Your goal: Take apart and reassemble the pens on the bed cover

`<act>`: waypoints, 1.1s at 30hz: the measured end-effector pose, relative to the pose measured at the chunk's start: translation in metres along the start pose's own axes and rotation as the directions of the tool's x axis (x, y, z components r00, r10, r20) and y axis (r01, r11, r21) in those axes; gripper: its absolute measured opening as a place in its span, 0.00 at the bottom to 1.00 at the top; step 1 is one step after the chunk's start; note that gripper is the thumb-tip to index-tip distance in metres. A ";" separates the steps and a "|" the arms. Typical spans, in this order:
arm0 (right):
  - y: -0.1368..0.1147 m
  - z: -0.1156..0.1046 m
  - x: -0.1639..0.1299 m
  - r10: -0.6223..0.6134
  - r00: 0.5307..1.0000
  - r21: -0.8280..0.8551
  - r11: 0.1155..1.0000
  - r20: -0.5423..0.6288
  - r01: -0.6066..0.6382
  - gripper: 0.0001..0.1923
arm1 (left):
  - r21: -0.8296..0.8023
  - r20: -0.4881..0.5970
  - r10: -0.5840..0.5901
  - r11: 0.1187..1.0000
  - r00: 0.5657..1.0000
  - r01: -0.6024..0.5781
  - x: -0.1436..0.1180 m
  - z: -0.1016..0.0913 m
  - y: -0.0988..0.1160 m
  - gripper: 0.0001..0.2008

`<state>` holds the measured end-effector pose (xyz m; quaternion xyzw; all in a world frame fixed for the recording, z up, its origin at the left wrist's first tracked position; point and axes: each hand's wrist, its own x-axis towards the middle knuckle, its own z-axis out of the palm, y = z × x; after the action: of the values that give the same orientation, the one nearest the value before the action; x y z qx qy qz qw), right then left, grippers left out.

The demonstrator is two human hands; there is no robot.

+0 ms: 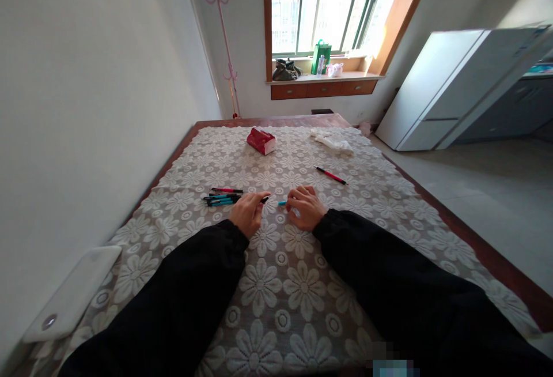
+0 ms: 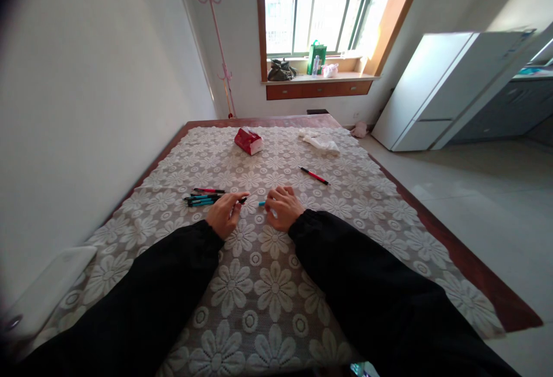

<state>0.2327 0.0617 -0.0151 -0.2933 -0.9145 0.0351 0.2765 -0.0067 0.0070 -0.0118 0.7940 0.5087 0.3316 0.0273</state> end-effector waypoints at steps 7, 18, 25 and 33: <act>0.001 0.003 0.001 -0.049 0.996 0.039 0.998 0.070 0.046 0.04 | 0.061 0.054 -0.032 0.998 0.998 0.029 0.001 -0.002 0.002 0.17; 0.001 0.000 -0.001 -0.069 0.994 -0.006 0.998 0.090 0.070 0.08 | 0.136 0.087 -0.115 0.985 0.989 0.103 0.002 -0.002 0.003 0.11; 0.004 0.005 -0.001 -0.050 0.998 0.006 0.999 0.040 0.050 0.03 | 0.134 0.124 -0.109 0.987 0.986 0.092 0.002 0.000 0.004 0.09; 0.007 0.006 0.000 -0.006 1.000 -0.048 0.999 0.022 0.007 0.07 | 0.161 0.134 -0.059 0.986 0.989 0.037 0.000 -0.002 0.004 0.07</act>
<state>0.2333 0.0676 -0.0220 -0.2965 -0.9190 0.0154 0.2595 -0.0044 0.0047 -0.0082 0.8024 0.5491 0.2338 0.0075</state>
